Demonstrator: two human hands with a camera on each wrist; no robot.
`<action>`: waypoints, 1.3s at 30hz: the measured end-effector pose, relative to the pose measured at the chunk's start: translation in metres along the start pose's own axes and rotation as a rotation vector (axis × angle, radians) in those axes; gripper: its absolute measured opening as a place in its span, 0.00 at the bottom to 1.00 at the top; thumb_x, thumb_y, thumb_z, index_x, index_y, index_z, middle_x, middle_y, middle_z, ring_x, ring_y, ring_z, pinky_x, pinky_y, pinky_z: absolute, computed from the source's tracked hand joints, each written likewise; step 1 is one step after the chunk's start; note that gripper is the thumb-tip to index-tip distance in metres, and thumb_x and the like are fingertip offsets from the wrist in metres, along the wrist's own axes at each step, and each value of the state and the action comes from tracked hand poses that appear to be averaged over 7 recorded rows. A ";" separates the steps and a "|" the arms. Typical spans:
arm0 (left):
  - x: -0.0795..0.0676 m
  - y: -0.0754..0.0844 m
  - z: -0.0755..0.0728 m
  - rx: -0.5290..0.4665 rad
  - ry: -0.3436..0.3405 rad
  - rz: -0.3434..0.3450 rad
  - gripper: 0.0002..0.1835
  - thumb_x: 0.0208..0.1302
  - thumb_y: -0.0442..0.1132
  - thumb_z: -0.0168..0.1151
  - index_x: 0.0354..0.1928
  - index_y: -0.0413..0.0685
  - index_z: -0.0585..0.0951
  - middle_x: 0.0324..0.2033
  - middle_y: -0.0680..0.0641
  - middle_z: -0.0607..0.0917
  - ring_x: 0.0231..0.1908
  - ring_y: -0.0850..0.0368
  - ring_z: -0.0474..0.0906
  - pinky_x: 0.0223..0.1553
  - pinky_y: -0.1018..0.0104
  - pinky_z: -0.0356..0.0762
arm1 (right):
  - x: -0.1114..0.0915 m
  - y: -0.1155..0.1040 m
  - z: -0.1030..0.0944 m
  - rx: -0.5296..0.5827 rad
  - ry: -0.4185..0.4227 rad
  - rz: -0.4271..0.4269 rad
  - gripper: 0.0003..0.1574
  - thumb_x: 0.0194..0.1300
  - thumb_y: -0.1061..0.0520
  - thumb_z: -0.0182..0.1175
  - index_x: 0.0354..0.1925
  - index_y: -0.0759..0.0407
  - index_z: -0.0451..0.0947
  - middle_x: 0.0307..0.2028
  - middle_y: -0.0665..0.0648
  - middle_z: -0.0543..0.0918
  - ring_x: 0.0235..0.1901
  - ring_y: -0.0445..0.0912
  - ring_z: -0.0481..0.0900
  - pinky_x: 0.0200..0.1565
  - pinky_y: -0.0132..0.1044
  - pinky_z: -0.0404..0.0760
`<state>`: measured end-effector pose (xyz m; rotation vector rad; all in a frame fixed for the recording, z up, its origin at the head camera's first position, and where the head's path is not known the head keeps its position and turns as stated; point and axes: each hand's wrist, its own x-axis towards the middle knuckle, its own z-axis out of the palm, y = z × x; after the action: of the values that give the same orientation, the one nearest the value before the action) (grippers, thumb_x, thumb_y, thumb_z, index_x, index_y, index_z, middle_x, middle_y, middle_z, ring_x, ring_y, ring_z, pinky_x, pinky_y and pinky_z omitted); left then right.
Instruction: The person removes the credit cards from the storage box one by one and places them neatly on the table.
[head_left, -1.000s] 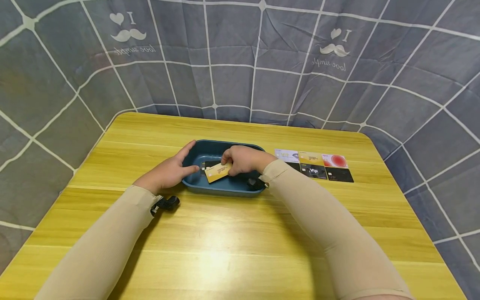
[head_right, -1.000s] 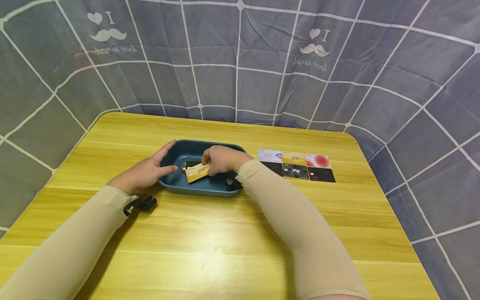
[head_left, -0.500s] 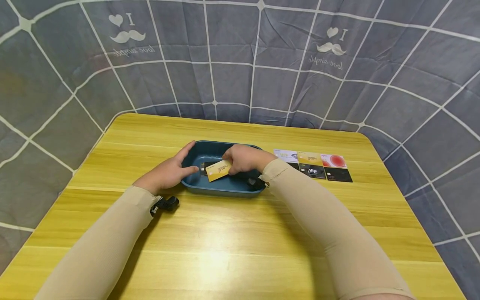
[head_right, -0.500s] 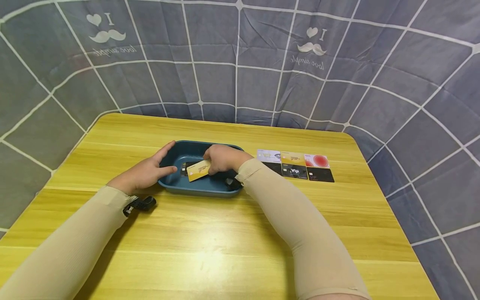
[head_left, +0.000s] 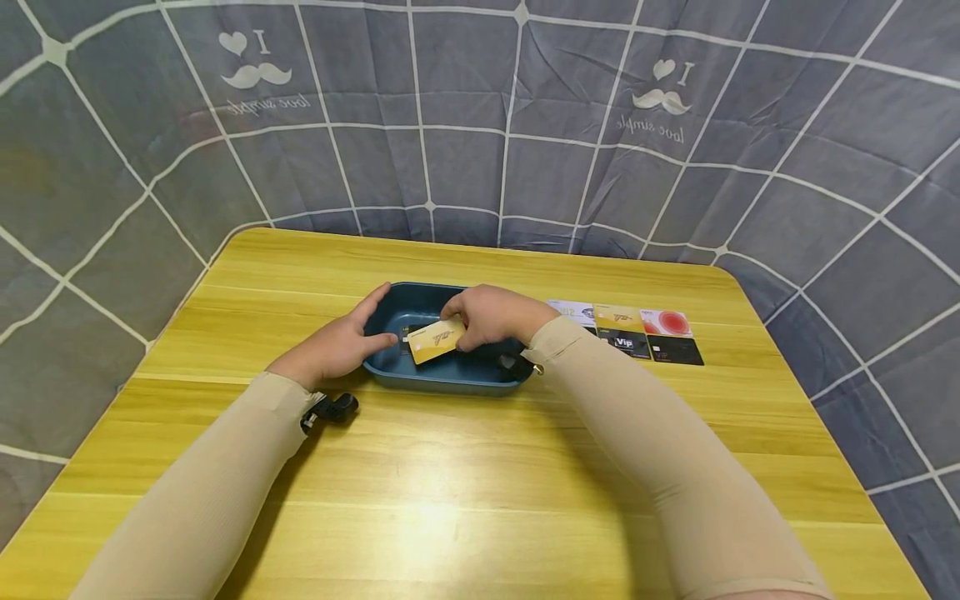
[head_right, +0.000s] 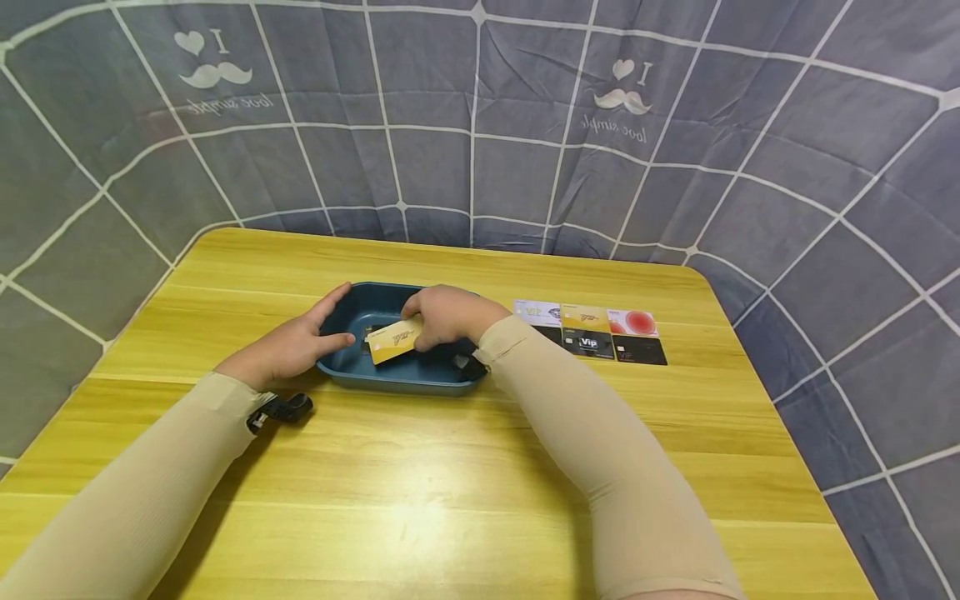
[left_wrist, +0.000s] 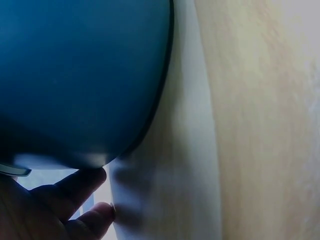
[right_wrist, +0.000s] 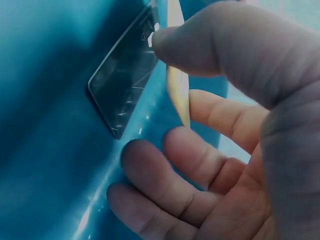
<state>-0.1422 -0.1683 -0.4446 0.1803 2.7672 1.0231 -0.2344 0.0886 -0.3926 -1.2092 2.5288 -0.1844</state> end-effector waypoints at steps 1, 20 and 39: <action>0.000 0.001 0.000 0.001 0.001 -0.001 0.49 0.79 0.61 0.54 0.85 0.75 0.32 0.85 0.40 0.43 0.80 0.26 0.51 0.76 0.26 0.52 | -0.002 0.000 -0.002 0.006 0.002 -0.004 0.38 0.64 0.54 0.71 0.71 0.55 0.77 0.52 0.56 0.86 0.43 0.48 0.79 0.46 0.37 0.81; 0.001 0.007 0.003 -0.008 0.010 -0.013 0.49 0.78 0.59 0.55 0.85 0.73 0.32 0.85 0.40 0.43 0.80 0.27 0.50 0.77 0.27 0.52 | -0.026 0.027 -0.011 0.087 0.110 -0.049 0.38 0.63 0.59 0.67 0.71 0.61 0.76 0.40 0.56 0.85 0.30 0.46 0.74 0.33 0.33 0.72; 0.003 0.007 0.005 -0.016 0.017 -0.027 0.50 0.79 0.58 0.55 0.85 0.74 0.31 0.86 0.41 0.41 0.81 0.27 0.48 0.77 0.27 0.50 | -0.077 0.047 -0.021 0.363 0.243 -0.022 0.38 0.68 0.58 0.68 0.73 0.60 0.71 0.23 0.51 0.75 0.22 0.44 0.67 0.26 0.34 0.65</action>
<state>-0.1436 -0.1596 -0.4438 0.1324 2.7677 1.0444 -0.2313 0.1780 -0.3661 -1.1226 2.5286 -0.8022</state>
